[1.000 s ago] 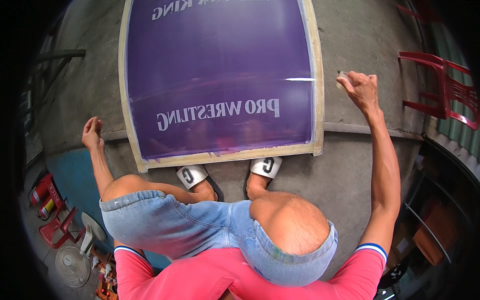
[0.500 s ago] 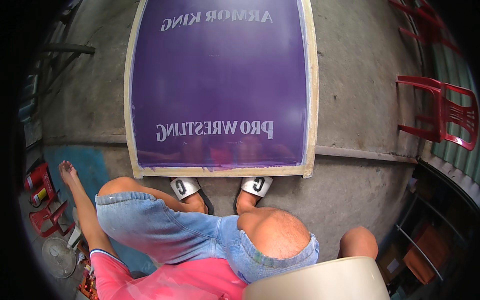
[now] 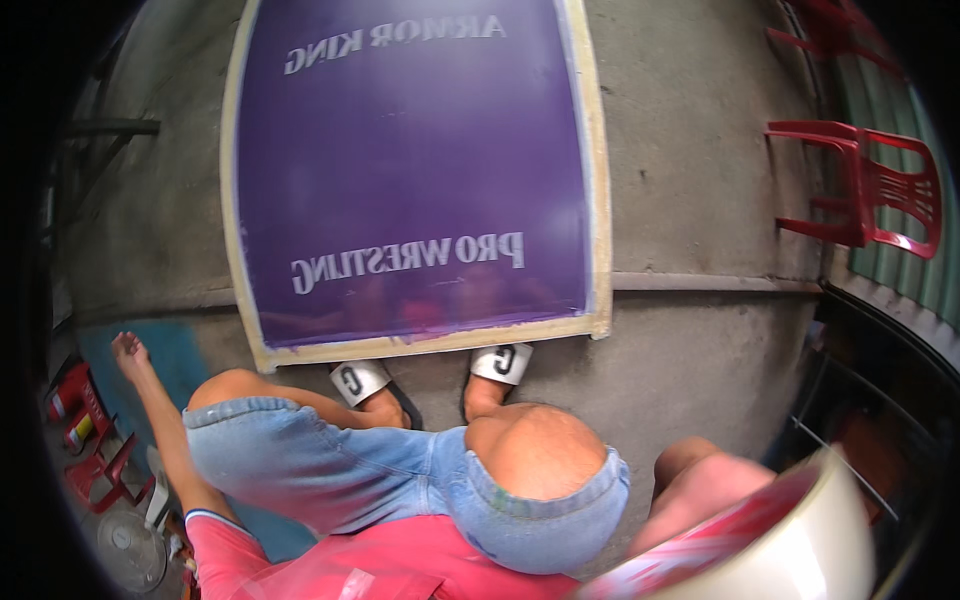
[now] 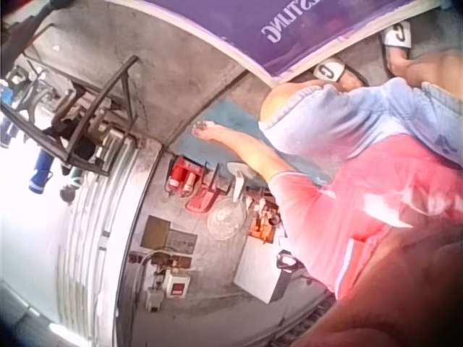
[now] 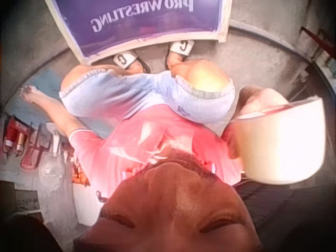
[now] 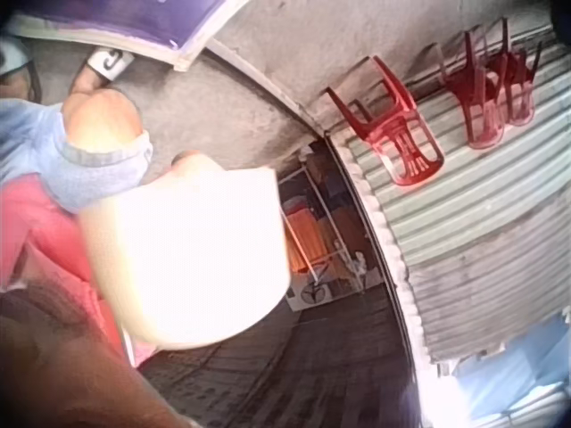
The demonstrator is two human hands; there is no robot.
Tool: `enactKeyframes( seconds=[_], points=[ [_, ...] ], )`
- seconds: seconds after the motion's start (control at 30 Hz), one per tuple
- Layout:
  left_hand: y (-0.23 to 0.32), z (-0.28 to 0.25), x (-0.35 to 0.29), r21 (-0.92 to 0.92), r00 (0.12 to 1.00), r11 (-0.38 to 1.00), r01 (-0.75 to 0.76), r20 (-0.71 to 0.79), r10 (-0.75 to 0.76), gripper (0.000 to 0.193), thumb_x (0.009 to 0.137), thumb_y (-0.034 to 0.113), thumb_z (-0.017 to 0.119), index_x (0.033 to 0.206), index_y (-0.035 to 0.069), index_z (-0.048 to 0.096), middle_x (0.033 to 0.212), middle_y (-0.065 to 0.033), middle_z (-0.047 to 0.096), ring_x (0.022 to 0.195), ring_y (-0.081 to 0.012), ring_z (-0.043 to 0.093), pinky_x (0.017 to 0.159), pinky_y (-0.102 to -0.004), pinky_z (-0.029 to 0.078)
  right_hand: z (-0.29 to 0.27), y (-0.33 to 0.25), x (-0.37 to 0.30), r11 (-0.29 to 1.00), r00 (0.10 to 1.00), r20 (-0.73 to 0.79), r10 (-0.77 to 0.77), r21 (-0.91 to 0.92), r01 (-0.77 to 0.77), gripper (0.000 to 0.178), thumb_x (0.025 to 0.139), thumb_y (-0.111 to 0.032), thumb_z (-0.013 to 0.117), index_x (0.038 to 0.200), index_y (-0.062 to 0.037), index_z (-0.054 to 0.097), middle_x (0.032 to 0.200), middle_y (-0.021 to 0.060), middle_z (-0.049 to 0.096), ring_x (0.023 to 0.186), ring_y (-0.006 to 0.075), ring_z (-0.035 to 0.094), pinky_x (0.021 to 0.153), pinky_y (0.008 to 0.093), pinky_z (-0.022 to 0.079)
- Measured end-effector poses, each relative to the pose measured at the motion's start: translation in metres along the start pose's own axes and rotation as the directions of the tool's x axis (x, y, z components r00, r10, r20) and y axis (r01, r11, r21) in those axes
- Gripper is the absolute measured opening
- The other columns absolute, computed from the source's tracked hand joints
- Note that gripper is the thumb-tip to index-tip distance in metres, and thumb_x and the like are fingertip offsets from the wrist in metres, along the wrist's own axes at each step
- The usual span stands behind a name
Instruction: The person picks up a purple wrestling sign and places it on the floor. They then use clear packing tape to secure the sign's surface, applying multiple strips across the board and smoothing them down by hand.
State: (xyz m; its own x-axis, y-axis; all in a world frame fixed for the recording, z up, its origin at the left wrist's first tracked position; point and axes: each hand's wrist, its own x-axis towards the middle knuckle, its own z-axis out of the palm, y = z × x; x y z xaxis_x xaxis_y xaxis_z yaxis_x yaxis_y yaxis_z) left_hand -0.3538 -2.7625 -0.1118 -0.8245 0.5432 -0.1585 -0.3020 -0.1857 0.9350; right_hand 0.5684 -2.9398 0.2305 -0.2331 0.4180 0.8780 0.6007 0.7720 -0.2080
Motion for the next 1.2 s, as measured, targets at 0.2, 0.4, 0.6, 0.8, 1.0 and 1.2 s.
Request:
enactKeyframes(
  seconds=[0.2, 0.4, 0.6, 0.8, 1.0, 1.2],
  points=[
    [-0.016, 0.010, -0.035, -0.145, 0.998, 0.989, 0.039, -0.047, -0.047, 0.018, 0.090, 0.009, 0.072, 0.102, 0.002, 0.061, 0.101, -0.0105, 0.066, 0.099, -0.0236, 0.064, 0.093, -0.0452, 0.050, 0.089, 0.037, -0.147, 0.799, 0.720, 0.351, 0.599, -0.203, -0.566, 0.027, 0.067, -0.011, 0.082, 0.088, -0.0067, 0.065, 0.078, 0.0045, 0.060, 0.087, 0.0209, 0.060, 0.101, 0.0515, 0.035],
    [-0.004, 0.018, -0.026, -0.269, 0.971, 0.937, 0.221, -0.025, -0.236, 0.026, 0.093, 0.015, 0.069, 0.112, 0.002, 0.057, 0.121, -0.0157, 0.062, 0.113, -0.0307, 0.060, 0.101, -0.0524, 0.047, 0.128, -0.025, -0.303, 0.848, 0.566, 0.634, 0.527, -0.345, -0.403, 0.028, 0.067, -0.016, 0.081, 0.092, -0.0120, 0.068, 0.086, -0.0006, 0.060, 0.095, 0.0211, 0.059, 0.103, 0.0537, 0.033],
    [-0.018, 0.068, -0.072, -0.161, 0.992, 0.986, 0.031, -0.114, -0.050, 0.031, 0.094, 0.019, 0.068, 0.117, 0.002, 0.056, 0.128, -0.0146, 0.059, 0.115, -0.0322, 0.059, 0.103, -0.0577, 0.047, 0.082, 0.032, -0.125, 0.526, 0.569, 0.380, 0.730, 0.219, -0.822, 0.053, 0.067, -0.037, 0.089, 0.103, -0.0028, 0.068, 0.106, 0.0102, 0.066, 0.099, 0.0284, 0.061, 0.084, 0.0419, 0.049],
    [-0.032, 0.073, -0.036, -0.167, 0.998, 0.984, 0.057, 0.016, -0.055, 0.020, 0.095, 0.017, 0.065, 0.110, 0.003, 0.061, 0.119, -0.0154, 0.066, 0.115, -0.0323, 0.060, 0.103, -0.0577, 0.047, 0.045, -0.005, -0.003, 0.778, 0.898, 0.326, 0.297, 0.463, -0.425, 0.035, 0.072, -0.024, 0.082, 0.095, -0.0018, 0.067, 0.098, 0.0113, 0.067, 0.090, 0.0235, 0.062, 0.078, 0.0377, 0.049],
    [-0.037, 0.072, -0.027, 0.045, 0.928, 0.998, 0.036, 0.368, -0.050, 0.016, 0.095, 0.014, 0.065, 0.107, 0.004, 0.063, 0.112, -0.0128, 0.068, 0.111, -0.0278, 0.062, 0.106, -0.0521, 0.047, 0.064, 0.012, -0.017, 0.731, 0.844, 0.185, 0.504, 0.430, -0.531, 0.017, 0.076, -0.011, 0.074, 0.088, -0.0009, 0.065, 0.093, 0.0124, 0.066, 0.083, 0.0200, 0.061, 0.073, 0.0344, 0.048],
    [-0.083, 0.121, -0.113, 0.544, 0.843, 0.834, 0.098, 0.400, -0.360, 0.020, 0.093, 0.008, 0.069, 0.112, 0.005, 0.065, 0.102, -0.0071, 0.069, 0.093, -0.0195, 0.068, 0.090, -0.0374, 0.058, 0.060, 0.128, -0.147, -0.005, 0.032, 0.089, 0.995, 0.392, -0.920, 0.011, 0.089, -0.011, 0.070, 0.088, -0.0029, 0.064, 0.096, 0.0064, 0.066, 0.085, 0.0132, 0.063, 0.078, 0.0295, 0.051]
  ],
)
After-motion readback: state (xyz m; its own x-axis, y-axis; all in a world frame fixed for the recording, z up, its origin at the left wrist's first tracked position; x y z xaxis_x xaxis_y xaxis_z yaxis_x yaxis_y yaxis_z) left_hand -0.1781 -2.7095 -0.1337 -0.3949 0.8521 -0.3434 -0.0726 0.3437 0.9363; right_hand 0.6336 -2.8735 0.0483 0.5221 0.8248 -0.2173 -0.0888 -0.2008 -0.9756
